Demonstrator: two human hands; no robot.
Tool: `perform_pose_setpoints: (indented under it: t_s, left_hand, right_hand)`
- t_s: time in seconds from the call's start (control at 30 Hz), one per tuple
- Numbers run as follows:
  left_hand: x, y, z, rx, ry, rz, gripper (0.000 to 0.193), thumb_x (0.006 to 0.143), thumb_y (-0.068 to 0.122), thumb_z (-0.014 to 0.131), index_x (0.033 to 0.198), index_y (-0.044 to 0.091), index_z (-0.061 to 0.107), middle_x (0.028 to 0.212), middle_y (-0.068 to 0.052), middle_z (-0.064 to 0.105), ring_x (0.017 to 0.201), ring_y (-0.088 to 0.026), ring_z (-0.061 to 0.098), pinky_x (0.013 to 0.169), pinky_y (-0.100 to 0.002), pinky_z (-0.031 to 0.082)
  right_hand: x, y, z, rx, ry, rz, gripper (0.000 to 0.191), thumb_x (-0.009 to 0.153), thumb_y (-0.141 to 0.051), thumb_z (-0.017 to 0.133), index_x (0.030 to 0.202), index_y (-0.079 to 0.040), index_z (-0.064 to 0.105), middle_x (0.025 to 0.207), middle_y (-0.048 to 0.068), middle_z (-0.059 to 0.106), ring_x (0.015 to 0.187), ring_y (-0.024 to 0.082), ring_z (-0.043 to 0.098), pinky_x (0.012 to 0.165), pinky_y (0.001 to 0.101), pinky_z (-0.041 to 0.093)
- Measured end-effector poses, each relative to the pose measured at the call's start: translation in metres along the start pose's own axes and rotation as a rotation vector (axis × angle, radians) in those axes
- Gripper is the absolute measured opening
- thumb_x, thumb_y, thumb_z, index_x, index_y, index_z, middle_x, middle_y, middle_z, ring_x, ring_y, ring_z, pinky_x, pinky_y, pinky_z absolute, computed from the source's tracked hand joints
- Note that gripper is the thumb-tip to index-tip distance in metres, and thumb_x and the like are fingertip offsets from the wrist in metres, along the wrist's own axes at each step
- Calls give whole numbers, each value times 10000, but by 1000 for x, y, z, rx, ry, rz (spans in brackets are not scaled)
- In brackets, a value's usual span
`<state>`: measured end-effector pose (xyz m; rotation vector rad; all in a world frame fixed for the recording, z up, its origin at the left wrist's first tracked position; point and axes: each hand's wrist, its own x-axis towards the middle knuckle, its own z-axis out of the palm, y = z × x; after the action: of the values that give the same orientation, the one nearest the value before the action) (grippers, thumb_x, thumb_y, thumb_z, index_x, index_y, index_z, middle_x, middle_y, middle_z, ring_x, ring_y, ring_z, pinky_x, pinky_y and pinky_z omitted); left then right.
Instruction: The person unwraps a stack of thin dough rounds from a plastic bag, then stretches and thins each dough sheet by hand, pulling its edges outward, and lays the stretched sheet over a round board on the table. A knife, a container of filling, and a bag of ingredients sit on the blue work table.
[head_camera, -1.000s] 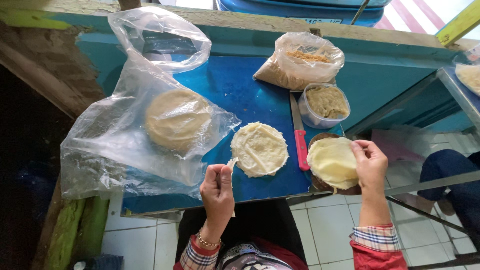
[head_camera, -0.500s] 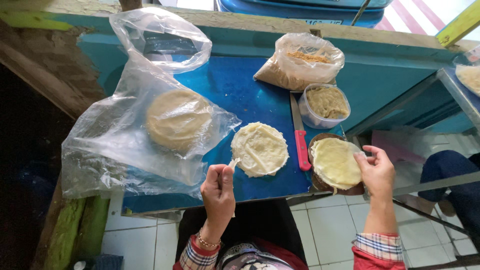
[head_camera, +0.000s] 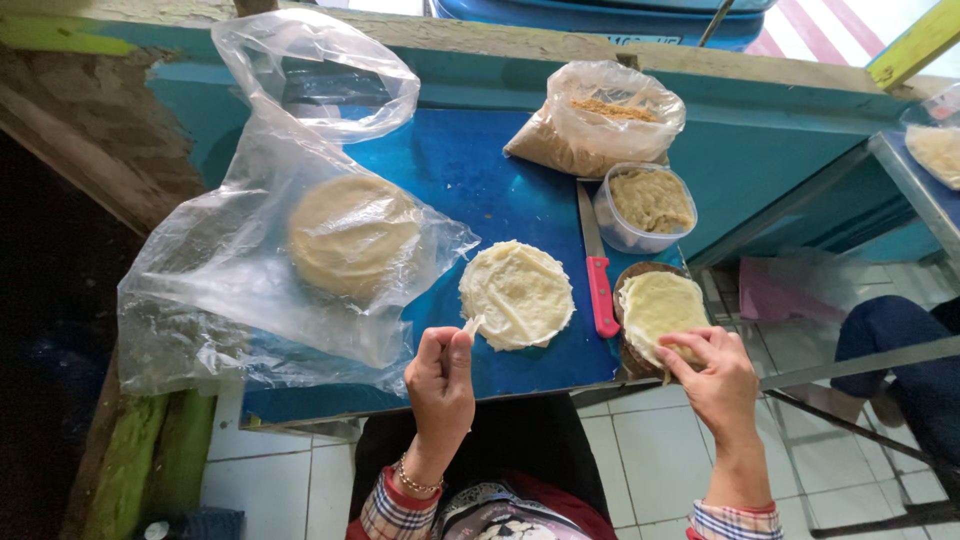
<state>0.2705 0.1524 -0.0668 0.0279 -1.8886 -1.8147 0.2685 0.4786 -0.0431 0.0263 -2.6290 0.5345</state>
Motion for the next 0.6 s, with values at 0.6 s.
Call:
perform_pose_setpoints:
  t_s: [0.6]
  left_hand:
    - [1,6,3,-66,-99,-35,177,1045,178,628,932,42,615,638,66,462,569,-33,393,487,-233,334]
  right_hand:
    - [-14,-27,-13,-55,17,-179,164,856,-231,778,1000,-153,780,1029,10,739,986,241,673,876,370,516]
